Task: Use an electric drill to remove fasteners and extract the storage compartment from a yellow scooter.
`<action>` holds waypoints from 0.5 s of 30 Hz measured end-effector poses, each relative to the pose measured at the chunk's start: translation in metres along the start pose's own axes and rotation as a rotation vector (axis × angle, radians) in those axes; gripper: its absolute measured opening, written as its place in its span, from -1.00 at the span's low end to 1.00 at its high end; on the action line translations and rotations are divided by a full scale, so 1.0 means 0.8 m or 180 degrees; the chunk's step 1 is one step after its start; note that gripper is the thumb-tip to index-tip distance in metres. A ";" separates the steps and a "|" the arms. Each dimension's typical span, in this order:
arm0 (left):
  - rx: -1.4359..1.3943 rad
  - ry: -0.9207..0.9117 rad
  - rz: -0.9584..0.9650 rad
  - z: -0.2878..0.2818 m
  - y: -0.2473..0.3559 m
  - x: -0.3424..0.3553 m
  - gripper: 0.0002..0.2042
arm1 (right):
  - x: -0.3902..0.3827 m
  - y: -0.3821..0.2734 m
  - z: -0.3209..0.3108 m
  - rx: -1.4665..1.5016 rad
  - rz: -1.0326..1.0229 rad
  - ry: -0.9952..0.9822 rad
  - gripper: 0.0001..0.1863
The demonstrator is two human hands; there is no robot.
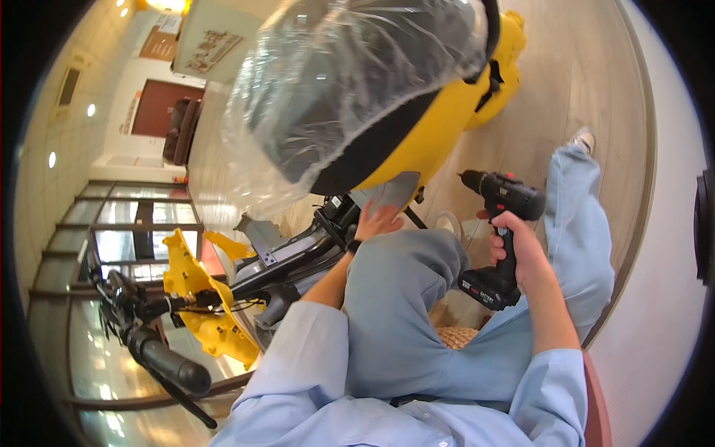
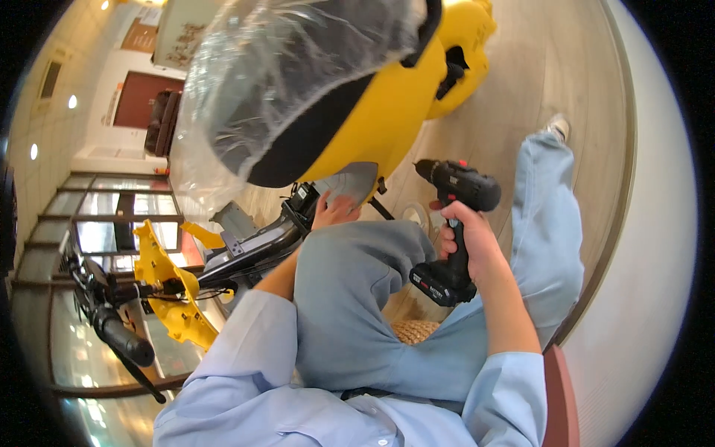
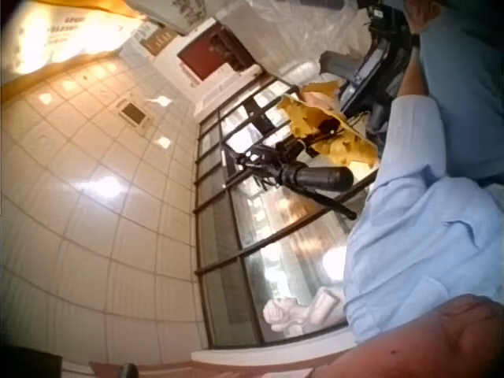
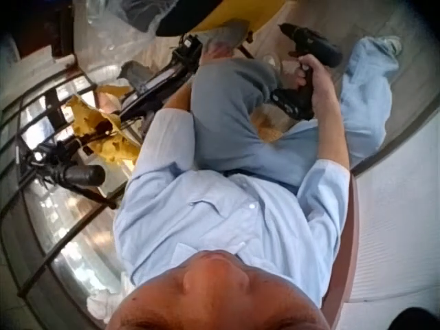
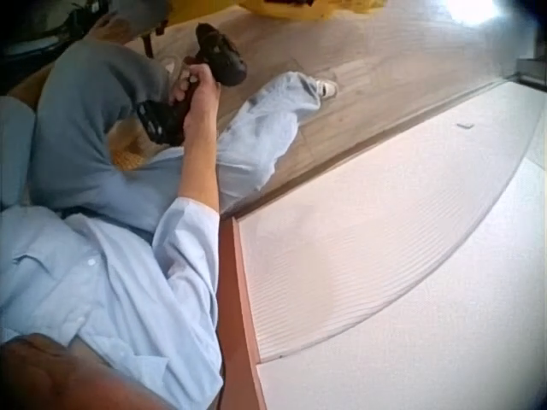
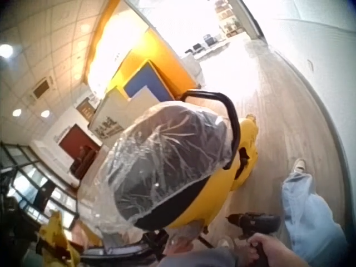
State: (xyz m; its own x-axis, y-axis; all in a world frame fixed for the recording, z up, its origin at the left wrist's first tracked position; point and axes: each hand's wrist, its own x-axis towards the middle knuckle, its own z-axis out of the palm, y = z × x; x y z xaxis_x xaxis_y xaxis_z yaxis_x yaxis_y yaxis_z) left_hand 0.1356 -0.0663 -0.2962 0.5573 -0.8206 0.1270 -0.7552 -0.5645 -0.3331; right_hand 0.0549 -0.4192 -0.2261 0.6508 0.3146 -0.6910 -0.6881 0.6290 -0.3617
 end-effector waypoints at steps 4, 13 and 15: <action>-0.1439 -0.0347 -0.2883 -0.015 0.006 -0.119 -0.83 | 0.006 0.006 0.012 -0.0217 0.0029 -0.0180 -0.63; -0.3690 0.1223 -0.4308 0.018 0.025 -0.236 -0.77 | 0.017 0.021 0.021 -0.0532 -0.0117 -0.0679 -0.53; -0.2975 0.0471 -0.4077 0.051 0.024 -0.211 -0.75 | 0.011 0.013 0.009 -0.0502 -0.0291 -0.0524 -0.52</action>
State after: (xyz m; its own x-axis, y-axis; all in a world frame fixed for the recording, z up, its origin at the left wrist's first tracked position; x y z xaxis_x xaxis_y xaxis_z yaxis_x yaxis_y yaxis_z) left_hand 0.0409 0.0653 -0.3621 0.9678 0.2493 -0.0353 0.1979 -0.6663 0.7189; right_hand 0.0554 -0.4046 -0.2312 0.7472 0.3814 -0.5442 -0.6572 0.5455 -0.5201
